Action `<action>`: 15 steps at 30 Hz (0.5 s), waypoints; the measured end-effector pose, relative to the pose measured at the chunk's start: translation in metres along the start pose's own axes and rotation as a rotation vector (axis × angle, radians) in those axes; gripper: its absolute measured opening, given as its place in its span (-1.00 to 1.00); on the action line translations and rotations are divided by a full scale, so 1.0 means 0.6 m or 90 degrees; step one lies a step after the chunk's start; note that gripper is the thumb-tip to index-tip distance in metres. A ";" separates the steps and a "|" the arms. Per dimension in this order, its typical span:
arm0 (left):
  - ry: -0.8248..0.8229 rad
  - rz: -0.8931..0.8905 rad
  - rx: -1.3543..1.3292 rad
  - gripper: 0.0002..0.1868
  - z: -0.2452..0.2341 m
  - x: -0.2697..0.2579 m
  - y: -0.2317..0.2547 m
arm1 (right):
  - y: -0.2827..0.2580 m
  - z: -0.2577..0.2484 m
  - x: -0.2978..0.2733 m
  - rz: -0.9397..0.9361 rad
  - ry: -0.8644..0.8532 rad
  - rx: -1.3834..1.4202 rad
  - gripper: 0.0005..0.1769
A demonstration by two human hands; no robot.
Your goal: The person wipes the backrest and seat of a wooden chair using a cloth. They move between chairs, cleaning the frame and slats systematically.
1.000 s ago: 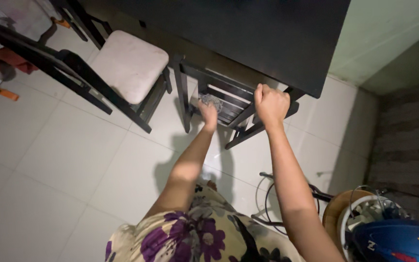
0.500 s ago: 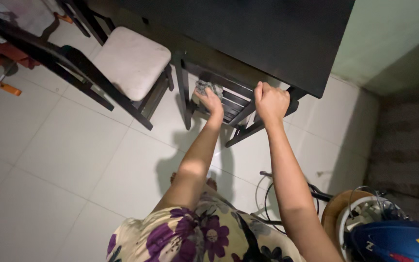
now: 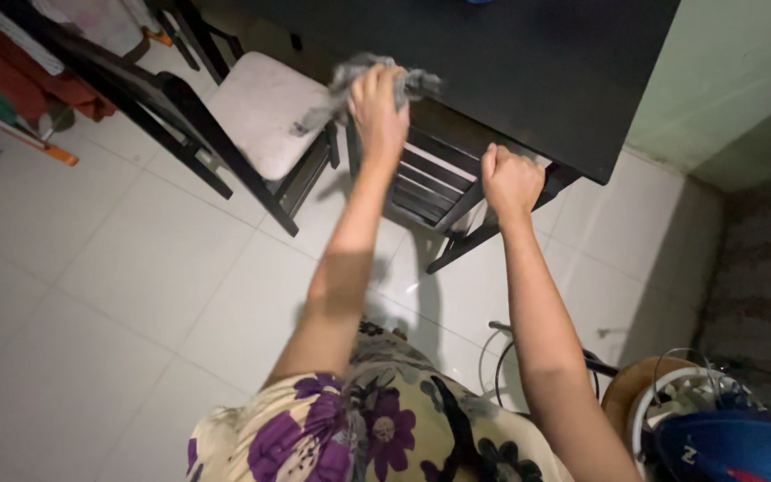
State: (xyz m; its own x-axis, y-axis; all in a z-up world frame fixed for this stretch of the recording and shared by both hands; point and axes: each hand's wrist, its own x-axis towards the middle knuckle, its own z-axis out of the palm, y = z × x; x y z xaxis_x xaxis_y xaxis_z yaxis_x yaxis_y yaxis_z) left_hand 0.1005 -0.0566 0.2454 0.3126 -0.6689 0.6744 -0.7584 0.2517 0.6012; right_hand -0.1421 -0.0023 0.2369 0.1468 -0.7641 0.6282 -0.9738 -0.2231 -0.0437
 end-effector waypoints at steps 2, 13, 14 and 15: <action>-0.178 0.015 0.156 -0.62 -0.022 0.029 0.007 | 0.000 0.001 -0.004 0.015 -0.018 0.010 -0.53; -0.293 0.256 0.101 -0.56 -0.031 0.060 -0.119 | 0.007 0.008 0.000 -0.004 -0.001 0.003 -0.53; -0.257 0.245 0.081 -0.57 -0.025 0.051 -0.115 | 0.007 0.008 -0.001 -0.004 0.010 0.001 -0.54; -0.221 0.234 0.061 -0.58 -0.019 0.042 -0.109 | 0.006 0.008 -0.001 -0.005 0.021 0.000 -0.55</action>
State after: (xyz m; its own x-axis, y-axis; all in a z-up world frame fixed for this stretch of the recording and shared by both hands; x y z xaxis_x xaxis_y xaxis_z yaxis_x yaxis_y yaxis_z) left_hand 0.1644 -0.0819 0.2281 -0.1803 -0.7453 0.6419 -0.8364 0.4596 0.2987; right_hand -0.1450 -0.0054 0.2324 0.1478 -0.7417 0.6542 -0.9728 -0.2282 -0.0390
